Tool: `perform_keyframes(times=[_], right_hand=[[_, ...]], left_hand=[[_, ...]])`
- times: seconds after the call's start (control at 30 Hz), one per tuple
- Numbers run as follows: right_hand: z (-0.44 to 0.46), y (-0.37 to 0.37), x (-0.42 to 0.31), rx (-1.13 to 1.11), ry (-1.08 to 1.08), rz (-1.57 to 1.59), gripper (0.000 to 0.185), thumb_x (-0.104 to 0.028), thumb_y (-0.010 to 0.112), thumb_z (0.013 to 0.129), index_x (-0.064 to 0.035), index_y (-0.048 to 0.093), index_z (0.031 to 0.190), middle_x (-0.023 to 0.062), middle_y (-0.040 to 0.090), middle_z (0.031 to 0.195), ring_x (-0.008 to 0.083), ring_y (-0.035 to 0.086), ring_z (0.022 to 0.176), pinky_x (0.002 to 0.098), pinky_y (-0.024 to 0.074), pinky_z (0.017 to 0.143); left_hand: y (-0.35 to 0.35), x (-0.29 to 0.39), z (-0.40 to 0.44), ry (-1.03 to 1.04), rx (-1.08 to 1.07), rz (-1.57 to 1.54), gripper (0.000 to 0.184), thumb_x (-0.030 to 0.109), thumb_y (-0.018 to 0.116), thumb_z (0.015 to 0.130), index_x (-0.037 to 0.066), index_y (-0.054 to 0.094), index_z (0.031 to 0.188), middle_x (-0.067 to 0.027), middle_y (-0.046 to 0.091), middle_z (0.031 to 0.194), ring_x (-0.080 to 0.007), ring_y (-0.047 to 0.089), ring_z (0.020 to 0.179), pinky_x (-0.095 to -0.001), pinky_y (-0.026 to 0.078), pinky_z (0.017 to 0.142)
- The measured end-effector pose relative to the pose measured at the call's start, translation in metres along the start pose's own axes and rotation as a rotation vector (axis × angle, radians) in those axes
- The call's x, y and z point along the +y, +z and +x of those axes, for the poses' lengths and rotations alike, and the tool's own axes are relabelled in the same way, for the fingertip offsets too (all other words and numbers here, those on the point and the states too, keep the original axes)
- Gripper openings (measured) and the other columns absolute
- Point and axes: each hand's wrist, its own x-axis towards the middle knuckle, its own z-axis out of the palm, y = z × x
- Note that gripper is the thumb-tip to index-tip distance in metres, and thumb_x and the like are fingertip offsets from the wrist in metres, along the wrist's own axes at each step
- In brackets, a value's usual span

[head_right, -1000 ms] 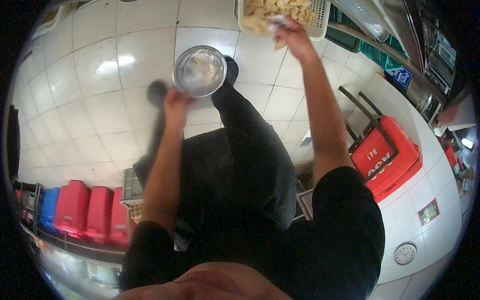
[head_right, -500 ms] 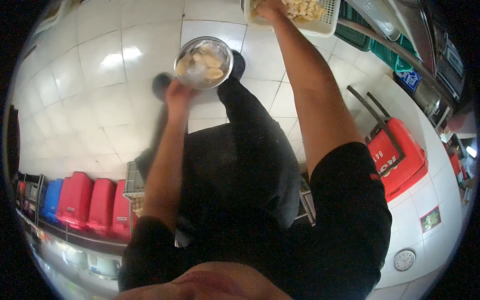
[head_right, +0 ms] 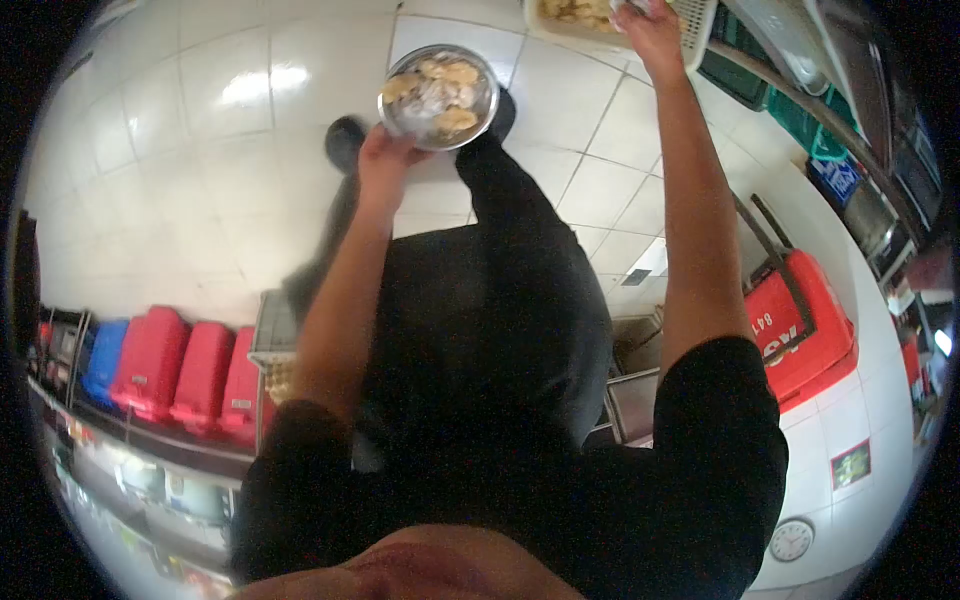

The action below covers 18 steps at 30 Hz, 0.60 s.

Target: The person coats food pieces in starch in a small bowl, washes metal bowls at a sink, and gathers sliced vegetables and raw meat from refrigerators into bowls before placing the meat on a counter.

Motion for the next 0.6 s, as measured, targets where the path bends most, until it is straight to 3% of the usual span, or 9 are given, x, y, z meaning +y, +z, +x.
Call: perform_keyframes(times=[0.07,0.13,0.17,0.2,0.23,0.27,0.47,0.57,0.6], right_hand=[[-0.048,0.014,-0.026,-0.069,-0.026,-0.005,0.016,-0.007,0.062,0.089,-0.0023,0.063,0.103,0.0048,0.066,0.09,0.0114,0.063,0.08,0.0255,0.0517,0.07],[-0.09,0.042,-0.02,-0.132,-0.312,-0.015,0.018,-0.007,0.062,0.089,-0.003,0.063,0.107,0.0043,0.066,0.093,0.0136,0.064,0.083,0.0268,0.0525,0.074],[-0.118,0.06,-0.034,-0.127,-0.237,-0.104,0.027,-0.012,0.068,0.083,-0.0072,0.062,0.109,0.0126,0.068,0.093,0.0242,0.066,0.082,0.0353,0.0524,0.075],[-0.14,0.072,-0.043,-0.171,-0.432,-0.325,0.026,-0.013,0.068,0.083,-0.0067,0.061,0.107,0.0118,0.065,0.087,0.021,0.064,0.077,0.0337,0.0518,0.072],[-0.16,0.083,-0.07,-0.349,-0.191,-0.202,0.023,-0.013,0.067,0.083,-0.0061,0.061,0.105,0.0141,0.064,0.085,0.0254,0.065,0.077,0.0343,0.0517,0.071],[-0.169,0.088,-0.052,-0.358,-0.255,-0.263,0.024,-0.013,0.066,0.083,-0.0053,0.061,0.106,0.015,0.064,0.085,0.0251,0.066,0.079,0.0354,0.0516,0.069],[-0.219,0.037,-0.049,-0.175,0.027,-0.115,0.03,-0.002,0.062,0.084,-0.0015,0.057,0.114,0.013,0.069,0.103,0.021,0.066,0.102,0.0307,0.054,0.085],[-0.259,-0.018,-0.065,-0.113,0.19,-0.254,0.031,-0.004,0.06,0.086,-0.0007,0.058,0.116,0.0107,0.068,0.095,0.0165,0.066,0.081,0.0275,0.0538,0.071],[-0.281,-0.038,-0.046,-0.051,0.26,-0.081,0.03,-0.006,0.06,0.086,0.0004,0.058,0.116,0.01,0.068,0.094,0.0154,0.064,0.076,0.0269,0.0525,0.067]], left_hand=[[0.0,0.006,-0.003,-0.04,0.031,0.048,0.013,-0.005,0.053,0.086,-0.002,0.059,0.097,-0.0115,0.065,0.094,-0.0205,0.067,0.082,-0.0347,0.061,0.07],[0.002,0.007,-0.004,-0.07,0.032,0.036,0.016,-0.004,0.054,0.086,-0.002,0.059,0.101,-0.0122,0.064,0.097,-0.022,0.067,0.084,-0.0358,0.061,0.071],[0.002,0.008,-0.006,-0.081,0.036,0.041,0.02,-0.004,0.054,0.086,-0.002,0.058,0.105,-0.0126,0.064,0.101,-0.0232,0.066,0.086,-0.0364,0.061,0.072],[0.003,0.008,-0.008,-0.093,0.037,0.047,0.024,-0.003,0.055,0.086,-0.002,0.058,0.109,-0.013,0.063,0.105,-0.0244,0.066,0.087,-0.0371,0.061,0.073],[0.004,0.01,-0.01,-0.087,0.039,0.045,0.024,-0.003,0.054,0.086,-0.002,0.057,0.11,-0.0131,0.063,0.105,-0.0241,0.066,0.087,-0.0367,0.061,0.072],[0.005,0.011,-0.013,-0.082,0.041,0.042,0.024,-0.004,0.054,0.086,-0.002,0.057,0.11,-0.0131,0.063,0.105,-0.0239,0.066,0.087,-0.0364,0.061,0.071],[0.013,0.04,-0.046,-0.052,0.012,0.104,0.024,-0.004,0.052,0.088,-0.004,0.055,0.112,-0.0132,0.063,0.105,-0.0227,0.065,0.088,-0.0353,0.06,0.07],[0.03,0.069,-0.08,-0.057,-0.017,0.118,0.025,-0.003,0.052,0.088,-0.004,0.054,0.113,-0.0127,0.063,0.106,-0.0221,0.065,0.089,-0.0344,0.06,0.07],[0.04,0.082,-0.091,-0.057,-0.033,0.124,0.026,-0.003,0.052,0.088,-0.003,0.054,0.114,-0.0126,0.062,0.106,-0.0219,0.065,0.089,-0.034,0.06,0.069]])
